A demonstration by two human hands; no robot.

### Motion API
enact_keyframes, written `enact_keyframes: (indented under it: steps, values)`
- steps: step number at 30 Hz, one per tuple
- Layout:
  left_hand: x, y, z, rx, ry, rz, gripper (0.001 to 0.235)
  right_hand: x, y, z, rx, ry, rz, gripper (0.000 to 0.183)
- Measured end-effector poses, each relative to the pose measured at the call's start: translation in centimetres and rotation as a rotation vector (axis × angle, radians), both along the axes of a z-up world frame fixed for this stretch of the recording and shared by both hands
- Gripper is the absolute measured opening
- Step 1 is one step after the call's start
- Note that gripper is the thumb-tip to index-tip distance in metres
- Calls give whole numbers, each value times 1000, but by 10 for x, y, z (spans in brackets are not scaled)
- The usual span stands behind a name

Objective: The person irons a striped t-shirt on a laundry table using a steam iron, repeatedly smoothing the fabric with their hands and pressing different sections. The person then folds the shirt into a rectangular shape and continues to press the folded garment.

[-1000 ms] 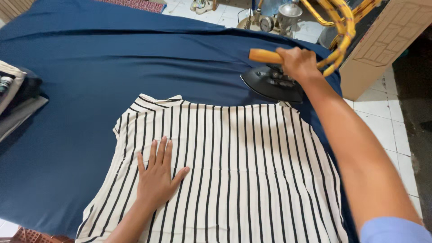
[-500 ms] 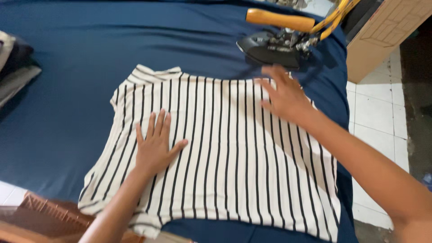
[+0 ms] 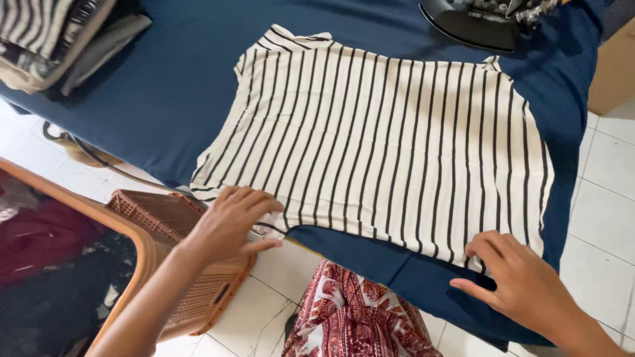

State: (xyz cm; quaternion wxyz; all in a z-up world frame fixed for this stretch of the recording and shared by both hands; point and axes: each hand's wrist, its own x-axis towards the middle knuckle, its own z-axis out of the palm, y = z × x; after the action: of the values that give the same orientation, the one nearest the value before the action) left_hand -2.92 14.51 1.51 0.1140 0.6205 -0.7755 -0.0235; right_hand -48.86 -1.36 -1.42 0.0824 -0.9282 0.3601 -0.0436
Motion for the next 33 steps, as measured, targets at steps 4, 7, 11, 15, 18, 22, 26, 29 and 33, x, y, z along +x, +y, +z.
enact_keyframes:
  steps: [4,7,11,15,18,22,26,29,33]
  values:
    - [-4,11,-22,-148,-96,27,46,13,10,7,-33,-54,7,29]
    - [-13,8,-26,-185,-204,45,43,18,16,12,-79,0,-24,25]
    - [-40,5,-19,-240,-201,161,65,14,22,9,-185,-145,-55,19]
    - [-66,-10,-23,-341,-191,187,49,4,14,7,-172,-286,-110,17]
    - [-67,-19,-27,-377,-295,116,22,-1,9,2,-301,-306,-52,15]
    - [-56,-21,-27,-327,-325,92,16,-4,2,-13,-401,-174,108,38]
    - [-27,-12,-18,-143,-345,226,21,-13,-2,-24,-237,3,65,44]
    - [6,-1,-3,-91,-234,326,25,-21,-1,-21,-277,27,57,48]
    - [42,-1,17,115,31,509,22,-23,0,-11,-312,45,10,39]
